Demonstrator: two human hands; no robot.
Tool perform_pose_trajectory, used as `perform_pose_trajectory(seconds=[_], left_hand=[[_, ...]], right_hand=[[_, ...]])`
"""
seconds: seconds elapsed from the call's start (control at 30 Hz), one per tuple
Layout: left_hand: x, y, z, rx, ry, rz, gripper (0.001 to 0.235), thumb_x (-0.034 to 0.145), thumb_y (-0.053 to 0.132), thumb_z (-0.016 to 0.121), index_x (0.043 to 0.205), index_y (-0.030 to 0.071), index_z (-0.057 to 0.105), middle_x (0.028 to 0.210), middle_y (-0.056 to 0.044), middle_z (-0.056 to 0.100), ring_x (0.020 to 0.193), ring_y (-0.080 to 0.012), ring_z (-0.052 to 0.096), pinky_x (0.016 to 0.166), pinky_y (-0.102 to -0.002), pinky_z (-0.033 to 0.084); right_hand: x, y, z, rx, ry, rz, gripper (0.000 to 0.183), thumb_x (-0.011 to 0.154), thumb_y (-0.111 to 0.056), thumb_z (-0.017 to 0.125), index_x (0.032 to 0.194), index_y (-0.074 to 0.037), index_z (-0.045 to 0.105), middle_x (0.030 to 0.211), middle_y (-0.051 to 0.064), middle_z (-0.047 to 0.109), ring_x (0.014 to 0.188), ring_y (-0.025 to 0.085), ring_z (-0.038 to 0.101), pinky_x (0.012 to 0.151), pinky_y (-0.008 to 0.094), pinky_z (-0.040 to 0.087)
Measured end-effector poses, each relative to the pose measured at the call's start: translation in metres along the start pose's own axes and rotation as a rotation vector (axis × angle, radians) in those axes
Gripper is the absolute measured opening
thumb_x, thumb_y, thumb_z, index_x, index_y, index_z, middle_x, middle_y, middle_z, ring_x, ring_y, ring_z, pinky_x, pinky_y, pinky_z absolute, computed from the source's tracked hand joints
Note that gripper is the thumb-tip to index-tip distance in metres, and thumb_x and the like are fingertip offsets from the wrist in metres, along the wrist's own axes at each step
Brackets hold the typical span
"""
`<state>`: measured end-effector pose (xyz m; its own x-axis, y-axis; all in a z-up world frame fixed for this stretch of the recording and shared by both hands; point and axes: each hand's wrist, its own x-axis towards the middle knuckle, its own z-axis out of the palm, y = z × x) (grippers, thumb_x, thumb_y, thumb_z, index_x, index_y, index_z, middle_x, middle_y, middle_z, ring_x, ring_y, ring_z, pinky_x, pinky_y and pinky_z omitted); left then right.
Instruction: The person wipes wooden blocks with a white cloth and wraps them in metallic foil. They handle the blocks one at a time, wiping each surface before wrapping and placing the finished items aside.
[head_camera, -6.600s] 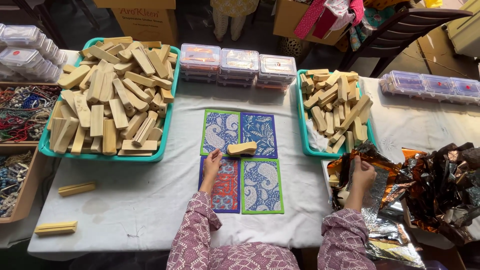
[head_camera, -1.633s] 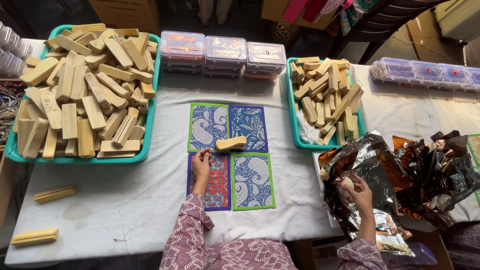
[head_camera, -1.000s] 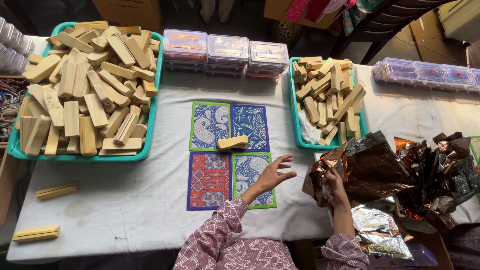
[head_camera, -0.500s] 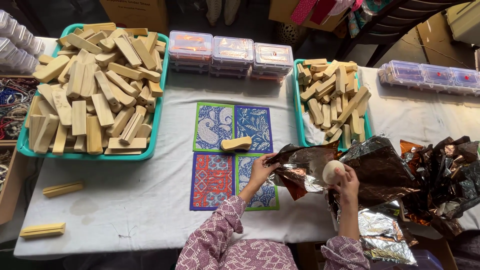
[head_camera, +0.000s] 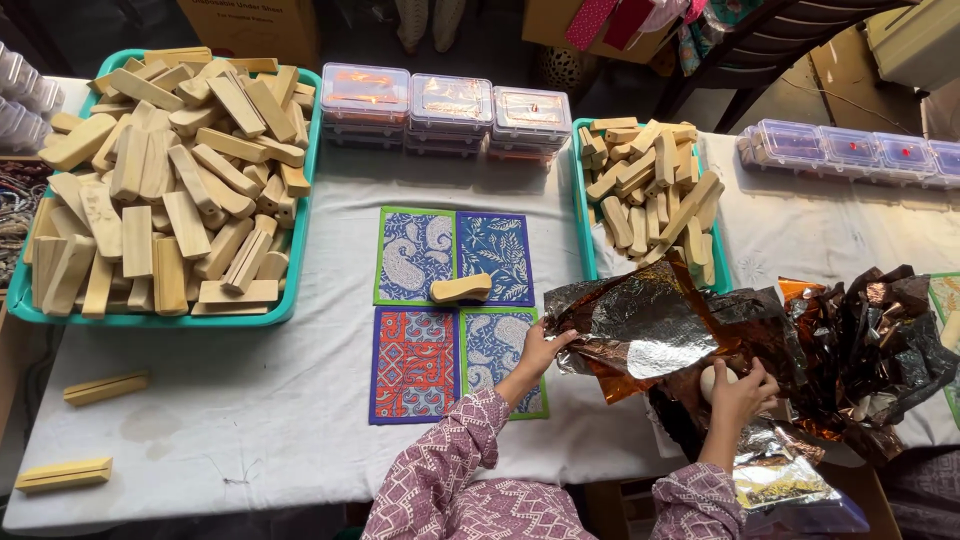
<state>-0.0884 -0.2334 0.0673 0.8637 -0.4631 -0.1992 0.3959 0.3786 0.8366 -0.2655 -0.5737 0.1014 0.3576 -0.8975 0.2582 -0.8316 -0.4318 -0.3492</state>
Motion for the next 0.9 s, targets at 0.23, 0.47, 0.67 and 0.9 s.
perform_pose_trajectory(seconds=[0.23, 0.47, 0.67, 0.9], left_hand=[[0.007, -0.003, 0.047, 0.081, 0.017, -0.074, 0.035, 0.091, 0.016, 0.078, 0.116, -0.003, 0.062, 0.109, -0.009, 0.073, 0.098, -0.0141, 0.067, 0.088, -0.029, 0.054], [0.014, -0.009, 0.087, 0.128, -0.059, -0.042, 0.040, 0.090, 0.016, 0.077, 0.123, -0.001, 0.062, 0.117, -0.009, 0.072, 0.105, -0.0155, 0.066, 0.094, -0.031, 0.053], [0.007, -0.022, 0.128, 0.337, -0.079, -0.012, 0.044, 0.086, 0.017, 0.077, 0.126, 0.003, 0.065, 0.117, -0.011, 0.075, 0.108, -0.0219, 0.070, 0.096, -0.035, 0.053], [0.012, -0.060, 0.164, 0.650, -0.117, 0.074, 0.053, 0.084, 0.031, 0.082, 0.123, 0.003, 0.060, 0.110, -0.014, 0.074, 0.103, -0.0317, 0.073, 0.090, -0.041, 0.056]], right_hand=[[0.013, 0.006, -0.006, -0.059, -0.294, -0.084, 0.049, 0.094, -0.035, 0.074, 0.139, -0.019, 0.064, 0.147, 0.017, 0.055, 0.134, 0.047, 0.050, 0.110, 0.058, 0.045], [0.013, 0.022, -0.007, -0.149, -0.345, -0.159, 0.079, 0.067, -0.034, 0.090, 0.138, -0.015, 0.062, 0.132, 0.013, 0.065, 0.118, 0.040, 0.063, 0.099, 0.054, 0.052], [0.002, 0.038, -0.039, 0.271, -0.040, 0.147, 0.053, 0.082, -0.027, 0.082, 0.131, -0.015, 0.068, 0.124, 0.010, 0.072, 0.111, 0.032, 0.069, 0.093, 0.051, 0.056], [-0.024, 0.009, -0.099, 0.641, 0.346, 0.135, 0.071, 0.078, -0.028, 0.099, 0.134, -0.007, 0.060, 0.128, 0.015, 0.066, 0.113, 0.026, 0.066, 0.094, 0.040, 0.060]])
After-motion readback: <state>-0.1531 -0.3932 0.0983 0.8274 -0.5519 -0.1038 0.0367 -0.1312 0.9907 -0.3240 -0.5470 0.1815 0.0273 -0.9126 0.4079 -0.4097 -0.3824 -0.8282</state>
